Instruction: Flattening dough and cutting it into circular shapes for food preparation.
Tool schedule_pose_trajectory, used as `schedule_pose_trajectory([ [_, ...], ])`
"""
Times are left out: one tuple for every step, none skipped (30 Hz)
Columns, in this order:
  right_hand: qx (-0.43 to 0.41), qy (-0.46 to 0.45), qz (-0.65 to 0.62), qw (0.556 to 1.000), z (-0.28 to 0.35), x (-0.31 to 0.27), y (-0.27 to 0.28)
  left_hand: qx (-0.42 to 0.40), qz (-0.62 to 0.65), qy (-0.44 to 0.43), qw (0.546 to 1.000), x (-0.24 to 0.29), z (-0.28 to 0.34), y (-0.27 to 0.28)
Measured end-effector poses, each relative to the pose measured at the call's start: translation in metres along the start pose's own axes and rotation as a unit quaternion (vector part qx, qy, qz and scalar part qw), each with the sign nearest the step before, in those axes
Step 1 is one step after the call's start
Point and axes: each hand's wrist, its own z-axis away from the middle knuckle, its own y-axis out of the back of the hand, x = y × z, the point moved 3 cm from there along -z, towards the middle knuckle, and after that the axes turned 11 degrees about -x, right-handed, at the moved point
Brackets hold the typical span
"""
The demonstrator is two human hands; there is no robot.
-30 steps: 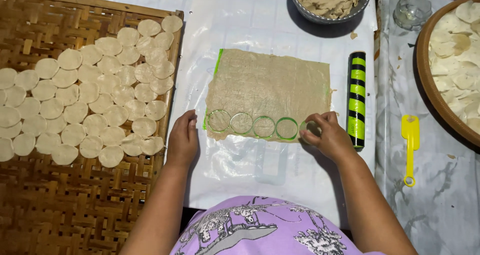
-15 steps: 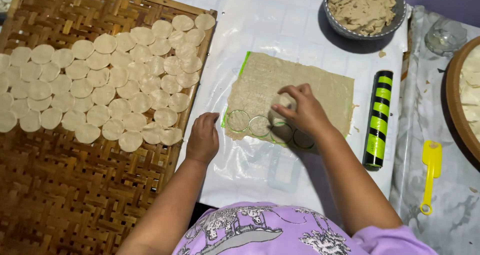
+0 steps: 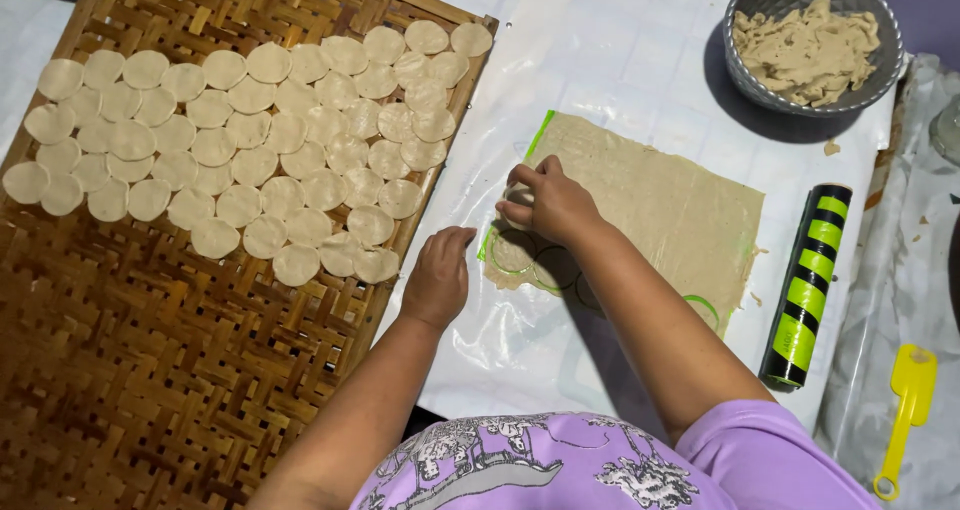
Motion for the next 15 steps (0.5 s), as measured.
schedule_pose_trajectory([
  [-0.001,0.001,0.0,1.0,-0.0012,-0.0015,-0.0027,0.0,0.0,0.001,1.0,0.0001,0.0004,0.0002],
  [0.004,-0.007,0.006,1.0,-0.0017,-0.002,-0.0044,-0.001,0.0,0.001,1.0,0.0003,-0.0003,0.0002],
  [0.009,-0.015,0.012,1.0,-0.0019,-0.0025,-0.0061,-0.002,0.001,0.002,1.0,0.0008,-0.0007,0.0003],
  [0.01,-0.016,0.012,1.0,-0.0018,0.0001,-0.003,-0.001,0.001,0.0,1.0,0.0016,-0.0012,-0.001],
  [-0.001,-0.011,0.025,1.0,-0.0018,0.0017,-0.0005,0.0,-0.003,0.002,1.0,0.0021,-0.0014,-0.0018],
  [-0.013,-0.003,0.036,0.999,-0.0039,0.0004,0.0011,0.003,-0.009,0.006,1.0,0.001,-0.001,0.0],
  [-0.013,0.0,0.036,0.999,-0.0053,-0.001,-0.0012,0.004,-0.011,0.007,1.0,0.0009,-0.0015,0.0011],
  [-0.009,-0.001,0.037,0.999,-0.0053,-0.0022,-0.0046,-0.001,-0.002,0.011,1.0,0.0009,-0.0006,0.0017],
  [-0.006,-0.001,0.038,0.999,-0.005,-0.0031,-0.0081,-0.006,0.007,0.014,1.0,0.001,0.0004,0.0021],
  [-0.005,-0.002,0.038,0.999,-0.0047,-0.0039,-0.0082,-0.006,0.007,0.013,1.0,0.001,-0.0009,0.0014],
  [0.009,-0.018,0.03,0.999,-0.004,-0.0036,-0.0077,-0.006,0.007,0.011,1.0,0.0011,-0.0021,0.0006],
  [0.022,-0.032,0.023,0.999,-0.0031,-0.0038,-0.0079,-0.005,0.006,0.011,1.0,0.0013,-0.002,0.0],
  [0.022,-0.031,0.023,0.999,-0.0051,-0.0026,-0.0036,-0.004,0.006,0.012,1.0,0.0009,-0.0022,-0.0014],
  [0.003,-0.026,0.008,1.0,-0.0052,-0.0018,-0.0037,-0.003,0.003,0.011,1.0,0.0001,0.0002,-0.002],
  [-0.017,-0.021,-0.006,1.0,-0.005,-0.0007,-0.0033,-0.001,-0.001,0.01,1.0,-0.0003,0.0024,-0.0025],
])
